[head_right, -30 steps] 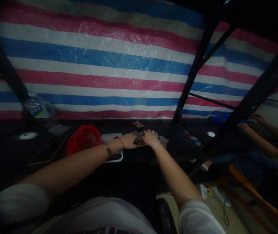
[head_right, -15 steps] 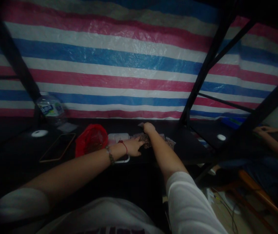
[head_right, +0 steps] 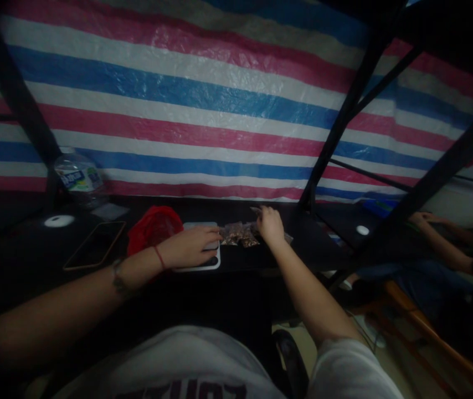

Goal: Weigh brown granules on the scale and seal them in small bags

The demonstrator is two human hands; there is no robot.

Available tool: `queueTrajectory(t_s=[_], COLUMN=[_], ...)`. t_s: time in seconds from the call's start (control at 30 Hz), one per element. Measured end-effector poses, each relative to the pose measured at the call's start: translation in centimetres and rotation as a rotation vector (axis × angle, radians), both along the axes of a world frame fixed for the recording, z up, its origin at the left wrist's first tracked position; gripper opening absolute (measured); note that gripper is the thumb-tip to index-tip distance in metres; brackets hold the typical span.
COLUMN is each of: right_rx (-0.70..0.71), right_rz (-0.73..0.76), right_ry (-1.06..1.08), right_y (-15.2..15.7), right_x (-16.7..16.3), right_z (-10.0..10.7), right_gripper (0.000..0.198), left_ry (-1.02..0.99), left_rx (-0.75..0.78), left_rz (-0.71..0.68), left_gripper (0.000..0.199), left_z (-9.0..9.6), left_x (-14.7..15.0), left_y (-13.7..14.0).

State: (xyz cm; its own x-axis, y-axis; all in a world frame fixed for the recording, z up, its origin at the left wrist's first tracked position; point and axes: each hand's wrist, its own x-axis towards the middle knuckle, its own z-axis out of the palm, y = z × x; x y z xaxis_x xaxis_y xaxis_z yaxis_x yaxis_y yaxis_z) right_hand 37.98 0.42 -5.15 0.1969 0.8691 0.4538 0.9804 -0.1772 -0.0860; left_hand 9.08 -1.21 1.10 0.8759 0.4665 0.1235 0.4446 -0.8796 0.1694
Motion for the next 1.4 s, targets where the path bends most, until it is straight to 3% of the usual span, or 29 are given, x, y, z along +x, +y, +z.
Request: queueTrajectory(t_s=[0.07,0.13,0.23,0.33,0.43,0.53,0.67,0.8,0.97,1.07,1.13,1.2,1.3,1.4], right_rx=[-0.151,-0.183,-0.069,0.086,0.172,0.169,0.109,0.162,0.192,0.190,0.173,0.156,0.151,0.132], right_rz=[0.070,0.132,0.110,0.100,0.228,0.303,0.277,0.289,0.308,0.335,0.363,0.384,0.378,0.368], right_ry=[-0.009,0.017,0.102,0.189,0.261,0.368,0.492,0.607,0.701,0.720,0.723,0.729,0.742,0.725], right_y=[-1.4,-2.3,-2.9,-2.9,-2.7,-2.4,-2.1,-1.8,-1.5,-1.3,-1.2,-1.2,-1.2,-1.2], right_x=[-0.7,-1.2,-1.5,-2.6,-5.1,-8.2,-10.6,-10.8,-10.2,-10.1,-10.2,-10.3,-10.5,-10.7], right_z=[-1.7,-3.0,-3.0,-1.4,-0.1,-0.6,-3.6,-6.3,-7.5,-7.6,-7.6,-7.4,-7.2,-7.1], right_gripper=[0.038,0.036,0.037,0.035,0.032,0.030,0.045,0.046,0.042,0.041,0.041,0.041,0.040,0.041], left_ry=[-0.069,-0.115,-0.247,-0.356,-0.275,-0.161,-0.015,0.077,0.035,-0.066,-0.182,-0.254,-0.235,-0.135], left_rx=[0.018,0.006,0.003,0.010,-0.027,-0.079,-0.162,-0.082,0.093,0.157,0.228,0.275,0.202,0.145], left_rz=[-0.011,0.041,0.197,0.453,0.593,0.443,0.261,0.299,0.462,0.452,0.353,0.192,-0.046,-0.140], left_gripper=[0.034,0.038,0.037,0.036,0.037,0.037,0.037,0.020,0.020,0.031,0.039,0.035,0.028,0.026], left_z=[-0.1,-0.4,-0.9,-1.7,-2.4,-2.8,-3.4,-4.6,-5.5,-4.9,-4.4,-4.2,-5.0,-6.3], left_x=[-2.0,-4.1,-7.0,-9.8,-11.9,-12.9,-13.4,-14.0,-15.0,-15.1,-14.6,-13.6,-11.7,-10.2], left_y=[-0.5,-0.4,0.8,2.7,3.6,2.6,0.8,1.4,3.0,2.8,2.0,0.9,-0.7,-1.7])
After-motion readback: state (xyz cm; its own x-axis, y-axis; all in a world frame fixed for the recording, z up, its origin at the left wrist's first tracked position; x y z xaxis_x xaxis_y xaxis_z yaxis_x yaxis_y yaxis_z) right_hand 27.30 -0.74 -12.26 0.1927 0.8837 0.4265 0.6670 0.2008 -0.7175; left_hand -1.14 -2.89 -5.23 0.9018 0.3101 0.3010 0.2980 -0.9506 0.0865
